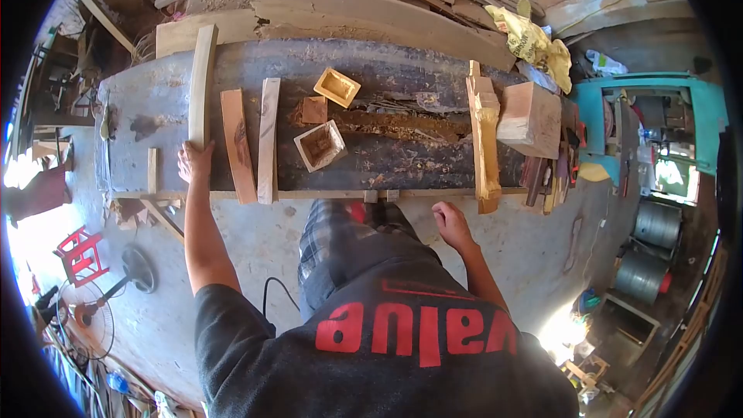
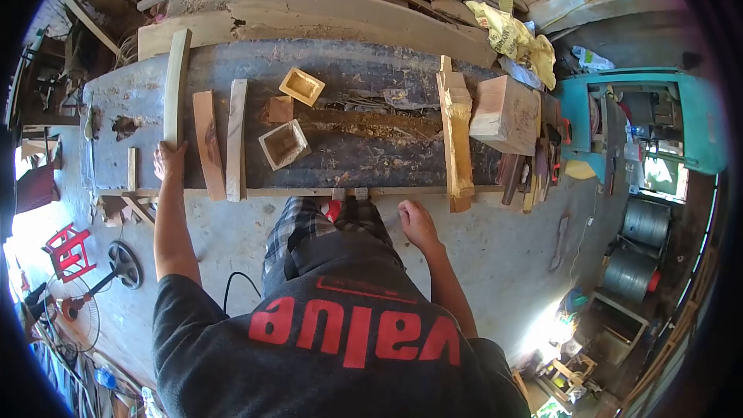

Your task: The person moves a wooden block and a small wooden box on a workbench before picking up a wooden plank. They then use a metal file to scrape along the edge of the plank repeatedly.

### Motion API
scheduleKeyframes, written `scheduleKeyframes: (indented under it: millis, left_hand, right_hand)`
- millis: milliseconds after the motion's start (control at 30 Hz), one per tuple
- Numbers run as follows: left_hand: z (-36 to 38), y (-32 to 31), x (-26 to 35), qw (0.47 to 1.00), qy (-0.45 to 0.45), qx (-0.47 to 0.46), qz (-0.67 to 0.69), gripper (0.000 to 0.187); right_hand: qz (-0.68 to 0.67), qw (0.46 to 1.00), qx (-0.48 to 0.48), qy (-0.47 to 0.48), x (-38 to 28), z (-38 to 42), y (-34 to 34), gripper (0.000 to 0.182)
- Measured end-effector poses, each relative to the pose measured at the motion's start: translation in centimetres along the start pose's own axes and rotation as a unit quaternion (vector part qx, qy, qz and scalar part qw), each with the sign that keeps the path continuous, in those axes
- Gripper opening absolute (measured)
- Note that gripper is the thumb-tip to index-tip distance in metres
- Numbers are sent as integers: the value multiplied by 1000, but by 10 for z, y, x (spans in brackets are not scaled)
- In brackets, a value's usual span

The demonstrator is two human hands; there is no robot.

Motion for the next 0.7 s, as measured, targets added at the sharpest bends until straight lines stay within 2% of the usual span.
scheduleKeyframes:
  millis: [33,67,100,167,233,300,367,433,500,567,600,667,700]
  left_hand:
    - [9,5,7,1000,21,0,-3,78]
    - [20,10,15,998,21,55,10,78]
    - [31,10,27,998,17,58,10,78]
    - [60,18,64,987,-80,123,68,81]
    - [117,24,108,956,-237,163,60,86]
    - [177,20,151,925,-362,45,108,94]
    - [224,9,180,899,-422,-45,108,105]
    - [246,-6,193,890,-446,-86,47,113]
    - [244,-24,194,892,-447,-35,58,112]
    - [242,-17,195,895,-438,-61,58,108]
    - [241,-16,195,905,-413,-80,54,107]
    - [235,-9,186,913,-388,-95,80,107]
    - [230,-5,183,917,-364,-115,112,107]
  right_hand:
    - [2,1000,0,-4,2,0,-2,12]
    - [-1,1000,5,-5,4,0,-5,12]
    - [-6,1000,9,1,6,-2,-7,13]
    - [-14,1000,15,10,4,-11,-9,13]
    - [-88,995,33,35,-7,-28,-12,15]
    - [-105,993,30,47,-20,-56,-21,16]
    - [-127,990,26,59,-39,-90,-28,17]
    - [-104,986,27,129,-73,-127,-30,22]
    - [-48,963,125,235,-105,-162,-32,37]
    - [-17,967,135,217,-127,-201,-40,60]
    - [-24,966,137,220,-140,-217,-43,60]
    - [71,964,185,177,-159,-244,-45,79]
    - [68,963,188,178,-166,-255,-47,79]
Point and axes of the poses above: each hand's wrist, its own z-axis away from the middle knuckle, its own y-axis out of the back of the hand, x = y × z, the point moved 5 cm from there along -z, towards the middle knuckle, and after that the axes turned 2 degrees about y, right-handed, at the moved point
